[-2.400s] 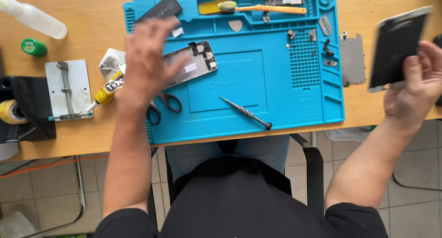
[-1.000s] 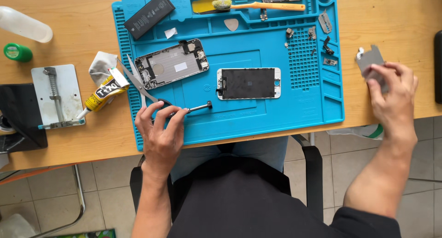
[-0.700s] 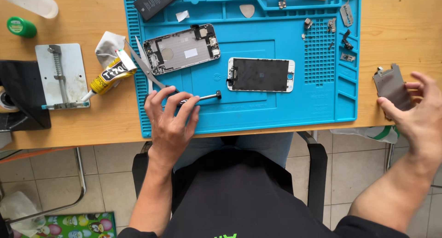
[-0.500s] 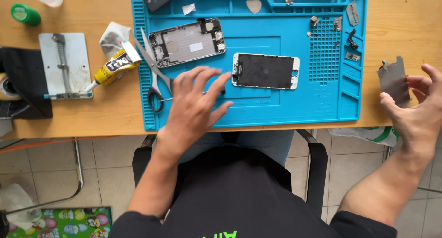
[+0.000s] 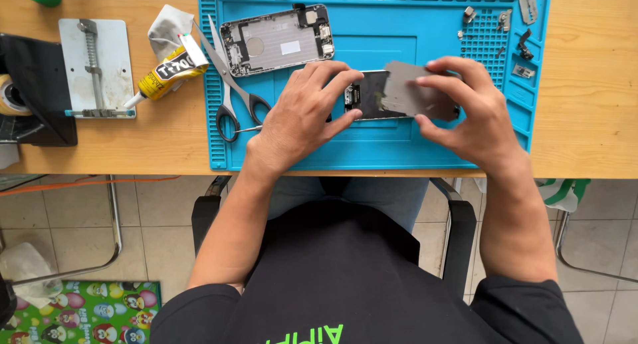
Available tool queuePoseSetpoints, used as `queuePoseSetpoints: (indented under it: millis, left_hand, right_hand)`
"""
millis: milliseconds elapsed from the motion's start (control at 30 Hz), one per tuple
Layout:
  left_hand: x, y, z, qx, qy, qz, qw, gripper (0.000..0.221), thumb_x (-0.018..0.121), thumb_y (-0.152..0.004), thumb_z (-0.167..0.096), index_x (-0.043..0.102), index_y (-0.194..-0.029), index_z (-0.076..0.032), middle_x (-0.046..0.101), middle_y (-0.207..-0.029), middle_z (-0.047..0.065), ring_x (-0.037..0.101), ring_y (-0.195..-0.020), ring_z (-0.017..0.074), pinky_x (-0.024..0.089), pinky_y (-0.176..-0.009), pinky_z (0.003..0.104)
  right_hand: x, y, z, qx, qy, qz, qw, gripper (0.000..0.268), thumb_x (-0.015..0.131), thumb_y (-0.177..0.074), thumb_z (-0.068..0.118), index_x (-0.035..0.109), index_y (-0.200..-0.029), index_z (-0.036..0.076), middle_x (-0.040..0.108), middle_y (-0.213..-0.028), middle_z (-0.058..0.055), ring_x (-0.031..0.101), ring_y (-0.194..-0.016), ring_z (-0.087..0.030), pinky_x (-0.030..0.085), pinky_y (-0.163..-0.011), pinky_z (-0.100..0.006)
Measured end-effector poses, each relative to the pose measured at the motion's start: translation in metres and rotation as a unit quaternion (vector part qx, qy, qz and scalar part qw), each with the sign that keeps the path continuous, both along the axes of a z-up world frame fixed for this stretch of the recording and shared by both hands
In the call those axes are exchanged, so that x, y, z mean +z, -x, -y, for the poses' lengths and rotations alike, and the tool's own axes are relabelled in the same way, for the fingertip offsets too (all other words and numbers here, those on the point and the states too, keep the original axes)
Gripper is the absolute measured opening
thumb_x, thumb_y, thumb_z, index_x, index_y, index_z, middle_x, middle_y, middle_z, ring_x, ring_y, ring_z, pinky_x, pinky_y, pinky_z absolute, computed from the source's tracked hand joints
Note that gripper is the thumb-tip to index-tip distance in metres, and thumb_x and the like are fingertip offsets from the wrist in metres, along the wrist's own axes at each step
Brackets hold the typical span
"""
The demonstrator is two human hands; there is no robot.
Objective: The person aligns a smartphone screen assembly onto a chassis, then uses a screwdriver to fasten screws along the device's edge. They apply adhesive from a tube to the frame and use tweezers to place small internal components.
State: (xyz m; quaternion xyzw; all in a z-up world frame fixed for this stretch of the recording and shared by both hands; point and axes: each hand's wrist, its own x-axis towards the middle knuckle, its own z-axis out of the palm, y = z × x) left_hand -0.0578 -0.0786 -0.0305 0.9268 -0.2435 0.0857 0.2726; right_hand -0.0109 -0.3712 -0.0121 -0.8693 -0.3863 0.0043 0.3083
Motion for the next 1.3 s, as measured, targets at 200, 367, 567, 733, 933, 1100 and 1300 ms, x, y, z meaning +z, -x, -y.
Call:
queuePoseSetpoints:
  millis: [200,367,567,733,933,1100,1300]
  left_hand:
    - [-0.002,0.006,-0.003,-0.007,0.088,-0.028,0.996,0.036,0.071,-0.099,-0.015,0.054,-0.13,-0.005,0.063,-0.126,0.016,0.057,-0.119,0.0337,0.048,-0.103,0.046]
    - [-0.002,0.004,-0.004,-0.005,0.101,-0.027,0.995,0.037,0.071,-0.099,-0.014,0.055,-0.131,-0.004,0.064,-0.124,0.015,0.058,-0.117,0.0329,0.048,-0.103,0.046]
    - [0.0,0.004,-0.004,-0.005,0.103,-0.022,0.994,0.036,0.07,-0.099,-0.012,0.055,-0.13,-0.004,0.061,-0.125,0.016,0.058,-0.117,0.0333,0.05,-0.103,0.045]
    - [-0.002,0.006,-0.004,0.0,0.105,-0.034,0.994,0.034,0.068,-0.101,-0.013,0.055,-0.131,-0.003,0.058,-0.13,0.018,0.058,-0.12,0.0347,0.05,-0.104,0.046]
    - [-0.004,0.005,-0.004,0.006,0.107,-0.03,0.994,0.043,0.071,-0.099,-0.009,0.05,-0.137,-0.003,0.059,-0.129,0.018,0.059,-0.118,0.0348,0.051,-0.103,0.045]
    - [-0.003,0.005,-0.004,0.0,0.104,-0.029,0.994,0.038,0.069,-0.1,-0.01,0.053,-0.133,-0.002,0.059,-0.129,0.017,0.057,-0.118,0.0346,0.05,-0.104,0.046]
    - [-0.002,0.005,-0.003,-0.001,0.102,-0.031,0.994,0.036,0.068,-0.1,-0.01,0.054,-0.132,-0.002,0.059,-0.128,0.017,0.057,-0.117,0.0344,0.05,-0.102,0.046]
  right_hand:
    - [-0.01,-0.018,-0.023,0.058,-0.004,-0.025,0.998,0.049,0.08,-0.087,0.001,0.068,-0.134,0.005,0.057,-0.141,-0.021,0.056,-0.131,-0.038,0.052,-0.107,-0.047]
    - [-0.013,-0.022,-0.028,0.079,0.004,-0.021,0.997,0.048,0.079,-0.087,0.002,0.067,-0.133,0.007,0.059,-0.139,-0.021,0.056,-0.129,-0.038,0.049,-0.11,-0.048]
    - [-0.014,-0.025,-0.028,0.093,0.018,-0.014,0.995,0.044,0.079,-0.088,0.003,0.07,-0.131,0.009,0.06,-0.138,-0.019,0.055,-0.129,-0.037,0.047,-0.109,-0.048]
    - [-0.017,-0.027,-0.026,0.108,0.033,0.008,0.994,0.036,0.082,-0.089,0.006,0.074,-0.125,0.011,0.058,-0.138,-0.019,0.054,-0.128,-0.039,0.049,-0.107,-0.051]
    - [-0.017,-0.027,-0.019,0.104,0.051,0.006,0.993,0.036,0.084,-0.089,0.008,0.075,-0.124,0.013,0.057,-0.142,-0.019,0.052,-0.128,-0.04,0.052,-0.104,-0.051]
    - [-0.016,-0.026,-0.019,0.107,0.069,0.002,0.992,0.034,0.083,-0.091,0.011,0.076,-0.124,0.013,0.058,-0.142,-0.018,0.052,-0.129,-0.039,0.055,-0.1,-0.051]
    - [-0.014,-0.027,-0.019,0.129,0.062,0.004,0.99,0.03,0.079,-0.096,0.012,0.075,-0.126,0.014,0.056,-0.143,-0.018,0.053,-0.128,-0.04,0.051,-0.102,-0.052]
